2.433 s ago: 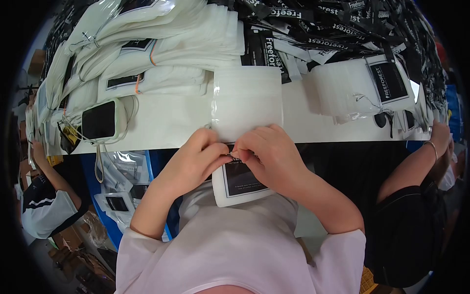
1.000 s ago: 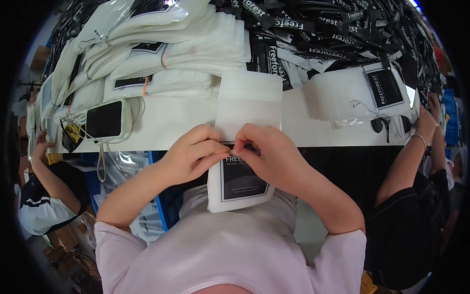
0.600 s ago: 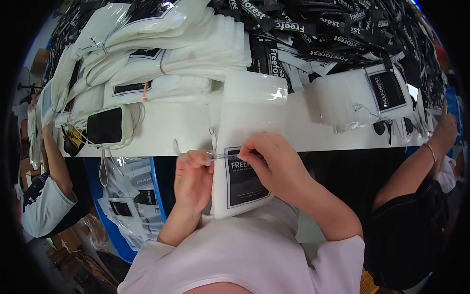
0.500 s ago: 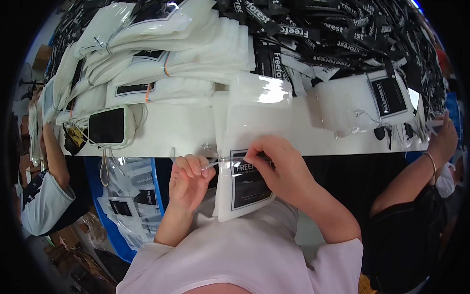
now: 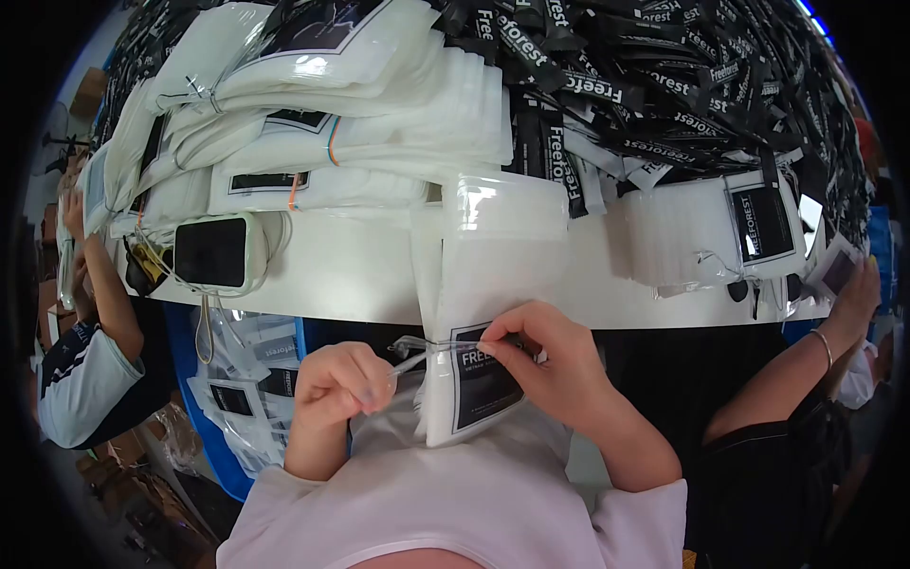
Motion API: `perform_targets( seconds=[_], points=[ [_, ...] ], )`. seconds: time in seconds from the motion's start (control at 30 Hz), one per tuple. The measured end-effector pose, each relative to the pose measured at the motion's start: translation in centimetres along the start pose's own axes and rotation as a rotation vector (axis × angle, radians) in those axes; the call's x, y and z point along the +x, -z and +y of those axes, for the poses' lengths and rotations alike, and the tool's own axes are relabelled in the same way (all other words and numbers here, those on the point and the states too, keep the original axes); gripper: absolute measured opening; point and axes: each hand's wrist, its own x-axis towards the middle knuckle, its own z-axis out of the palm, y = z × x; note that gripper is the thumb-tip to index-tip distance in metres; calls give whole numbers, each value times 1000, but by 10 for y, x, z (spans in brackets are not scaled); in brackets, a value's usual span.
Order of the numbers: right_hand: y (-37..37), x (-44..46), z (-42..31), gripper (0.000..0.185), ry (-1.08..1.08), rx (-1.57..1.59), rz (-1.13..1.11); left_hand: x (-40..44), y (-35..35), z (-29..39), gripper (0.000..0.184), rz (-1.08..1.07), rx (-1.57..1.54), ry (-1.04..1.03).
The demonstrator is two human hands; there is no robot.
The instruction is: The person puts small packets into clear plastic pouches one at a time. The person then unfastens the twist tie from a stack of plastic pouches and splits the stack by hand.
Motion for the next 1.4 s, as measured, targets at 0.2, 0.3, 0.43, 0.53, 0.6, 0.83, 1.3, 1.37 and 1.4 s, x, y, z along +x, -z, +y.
perform_targets(
  seconds=[0.2, 0.3, 0.43, 0.53, 0.6, 0.83, 1.3, 1.37, 1.4],
  points=[
    [-3, 3, -2, 11, 34, -26, 54, 7, 4, 19, 15, 254, 333, 463],
    [-9, 6, -2, 13, 112, -136, 83, 12, -2, 16, 20, 304, 694, 672],
    [-18, 11, 2, 15, 232, -197, 161, 13, -2, 0, 11, 181, 977, 501],
    [-23, 13, 8, 15, 289, -221, 227, 10, 0, -3, 9, 259, 903, 425],
    [-25, 14, 11, 16, 337, -274, 230, 5, 4, -4, 9, 320, 880, 434],
    [-30, 15, 16, 17, 432, -373, 272, 22, 4, -16, 9, 368, 922, 364],
    [-34, 15, 18, 18, 451, -431, 319, 25, 4, -21, 11, 307, 1083, 386],
    [-34, 16, 17, 17, 430, -431, 319, 20, 6, -18, 9, 270, 1183, 312],
    [-35, 15, 16, 17, 416, -431, 319, 17, 6, -20, 8, 272, 1214, 217]
  ],
)
